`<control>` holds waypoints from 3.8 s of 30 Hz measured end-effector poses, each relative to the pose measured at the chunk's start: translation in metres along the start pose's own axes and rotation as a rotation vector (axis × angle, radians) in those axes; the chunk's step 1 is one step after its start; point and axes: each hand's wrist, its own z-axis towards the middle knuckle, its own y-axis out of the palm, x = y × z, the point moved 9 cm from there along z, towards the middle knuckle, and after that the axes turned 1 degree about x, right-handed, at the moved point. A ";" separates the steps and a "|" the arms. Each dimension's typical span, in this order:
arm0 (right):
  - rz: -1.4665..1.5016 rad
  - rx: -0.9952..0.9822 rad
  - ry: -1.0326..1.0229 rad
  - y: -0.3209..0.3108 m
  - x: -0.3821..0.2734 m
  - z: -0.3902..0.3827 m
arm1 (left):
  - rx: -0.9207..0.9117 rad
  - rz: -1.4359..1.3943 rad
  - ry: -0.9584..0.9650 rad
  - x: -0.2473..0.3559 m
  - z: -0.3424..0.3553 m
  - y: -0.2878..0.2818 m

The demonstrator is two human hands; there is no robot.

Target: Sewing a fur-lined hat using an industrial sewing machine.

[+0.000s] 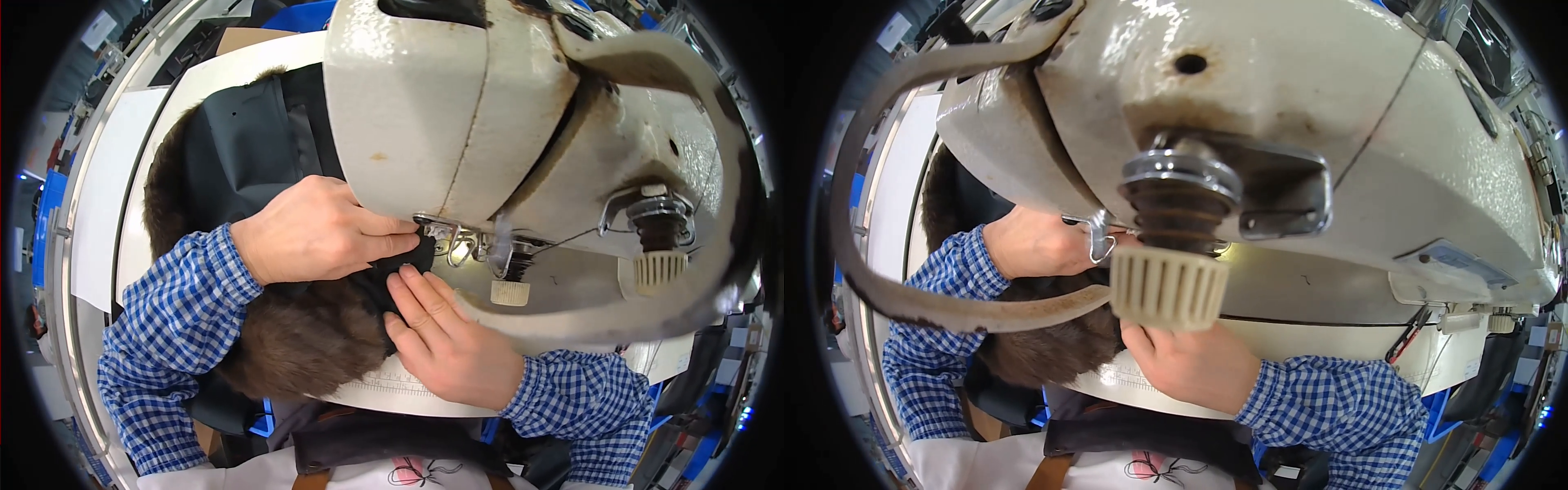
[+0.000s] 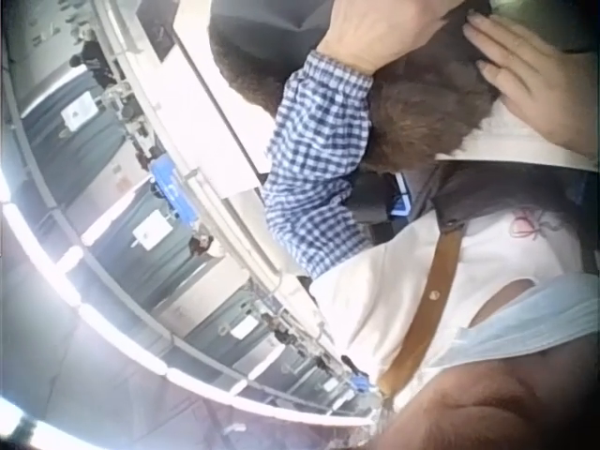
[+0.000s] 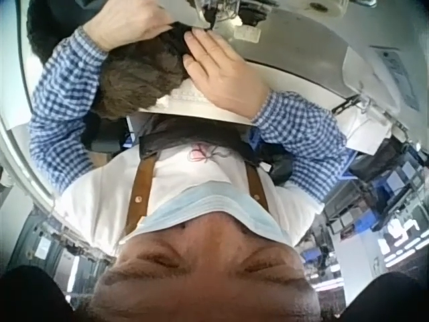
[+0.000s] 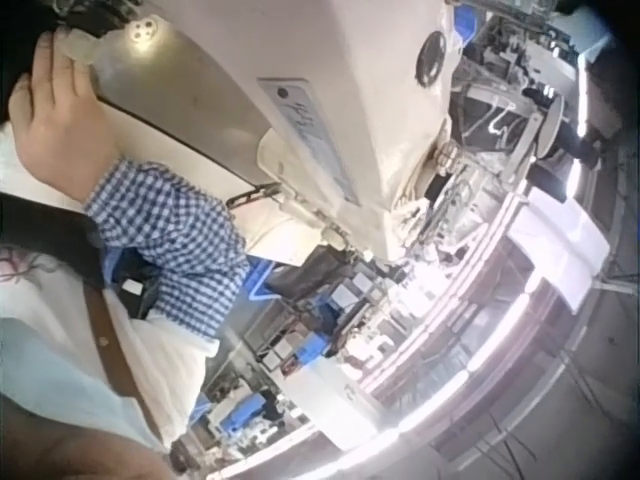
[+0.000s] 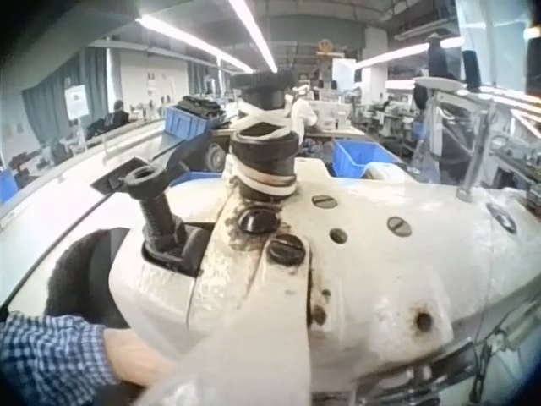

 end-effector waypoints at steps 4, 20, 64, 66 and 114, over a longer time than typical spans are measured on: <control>-0.020 0.014 -0.019 -0.003 -0.007 0.001 | -0.024 -0.015 -0.011 0.000 -0.001 0.002; -0.093 0.066 -0.005 -0.011 -0.018 0.003 | -0.019 -0.077 -0.034 0.013 -0.003 0.014; -0.101 0.104 0.013 -0.015 -0.018 0.014 | 0.005 0.015 -0.458 0.021 -0.004 0.007; -0.070 0.087 -0.137 -0.018 -0.035 0.011 | -0.054 0.127 -0.483 0.033 -0.007 -0.016; -0.139 0.232 -0.255 -0.011 -0.032 -0.045 | 0.111 -0.267 -0.750 0.066 -0.008 -0.001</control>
